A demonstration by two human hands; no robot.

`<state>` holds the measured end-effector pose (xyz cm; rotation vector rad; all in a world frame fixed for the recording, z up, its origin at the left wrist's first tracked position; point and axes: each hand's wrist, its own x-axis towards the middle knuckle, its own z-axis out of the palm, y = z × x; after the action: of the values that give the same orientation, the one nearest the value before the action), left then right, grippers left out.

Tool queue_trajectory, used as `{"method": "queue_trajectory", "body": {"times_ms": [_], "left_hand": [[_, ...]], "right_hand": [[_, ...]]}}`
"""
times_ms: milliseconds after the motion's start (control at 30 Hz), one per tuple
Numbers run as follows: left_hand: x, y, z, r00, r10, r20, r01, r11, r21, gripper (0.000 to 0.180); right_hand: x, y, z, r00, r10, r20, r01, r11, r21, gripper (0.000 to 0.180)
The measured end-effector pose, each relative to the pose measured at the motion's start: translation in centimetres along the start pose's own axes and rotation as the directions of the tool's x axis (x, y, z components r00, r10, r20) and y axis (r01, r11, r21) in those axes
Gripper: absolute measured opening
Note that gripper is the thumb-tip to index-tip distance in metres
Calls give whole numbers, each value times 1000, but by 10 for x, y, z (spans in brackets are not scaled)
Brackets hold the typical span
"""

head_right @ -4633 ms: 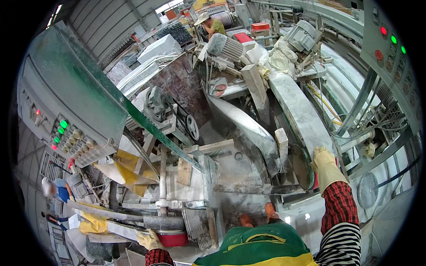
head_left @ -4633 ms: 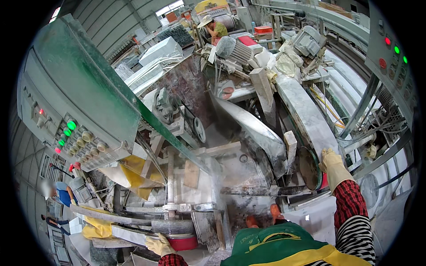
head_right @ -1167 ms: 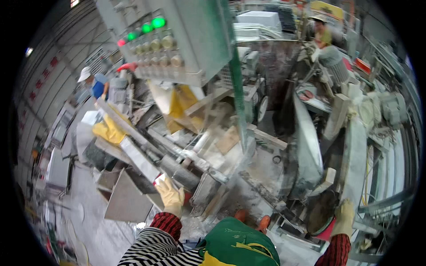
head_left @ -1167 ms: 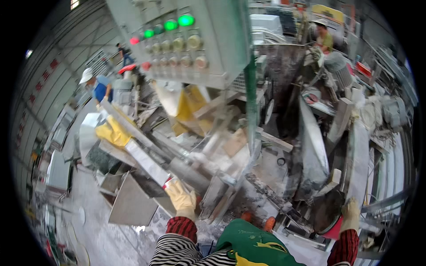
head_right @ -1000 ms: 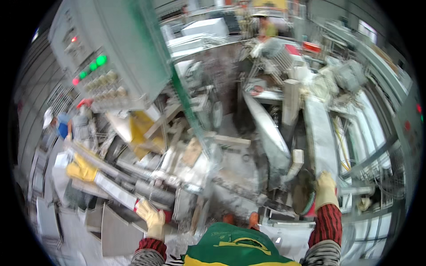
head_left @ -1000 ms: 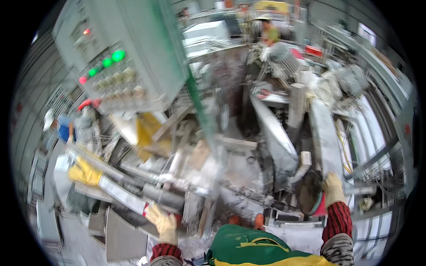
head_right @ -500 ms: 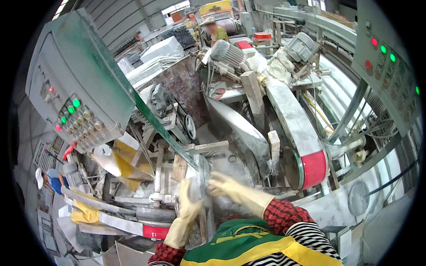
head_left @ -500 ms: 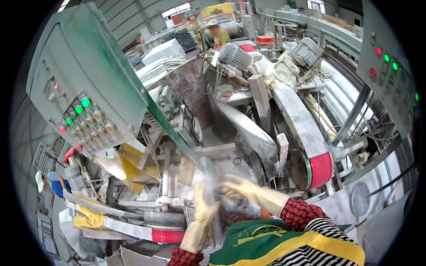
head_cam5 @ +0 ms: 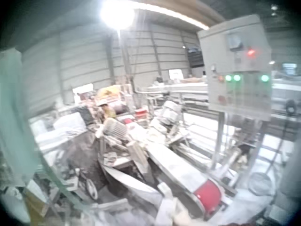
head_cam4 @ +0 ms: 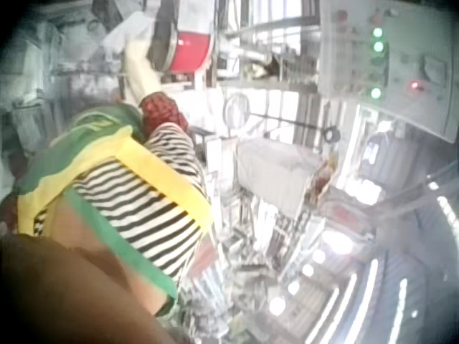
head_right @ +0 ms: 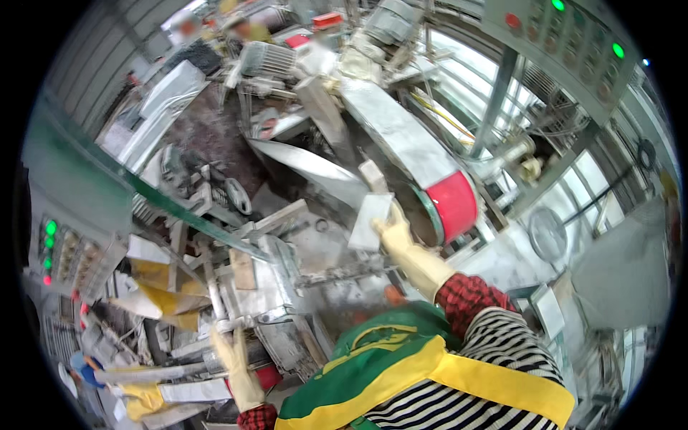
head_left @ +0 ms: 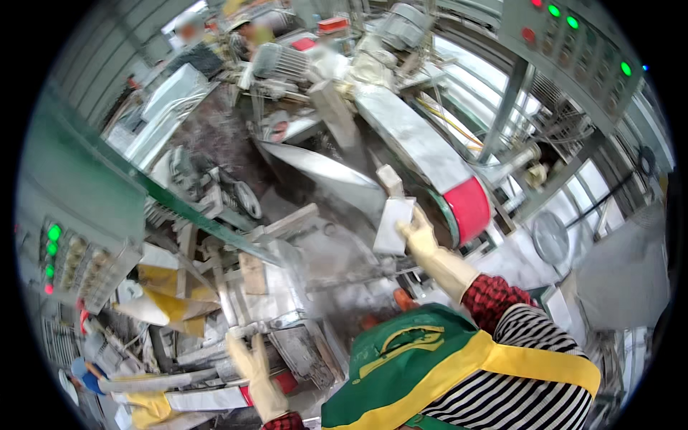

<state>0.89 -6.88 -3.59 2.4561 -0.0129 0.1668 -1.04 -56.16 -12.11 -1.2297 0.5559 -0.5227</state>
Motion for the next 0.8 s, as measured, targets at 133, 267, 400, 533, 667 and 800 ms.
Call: {"method": "queue_trajectory", "body": {"times_ms": [133,267,400,533,667,800], "left_hand": [[-58,-150,-56,869,-204,-451,475,601,643,74],[-93,-244,-57,881,-215,-421,468,521,714,81],[-85,-228,-48,867,-331,-371,497,538,681,80],[-87,-219,-50,850,-386,-358,521,521,676,84],[-85,-205,-46,832,-448,-327,534,484,693,84],[-83,-202,-42,842,-436,-318,523,513,681,86]], "right_hand": [[44,-16,-80,877,-123,-464,53,985,-161,74],[83,-4,-136,831,-23,-555,-41,994,-102,62],[111,28,-186,769,-12,-639,-77,991,-111,68],[130,43,-197,787,-64,-613,-62,981,-183,76],[128,38,-185,749,-107,-654,-121,948,-293,75],[118,26,-190,737,-253,-627,-379,615,-692,93]]}}
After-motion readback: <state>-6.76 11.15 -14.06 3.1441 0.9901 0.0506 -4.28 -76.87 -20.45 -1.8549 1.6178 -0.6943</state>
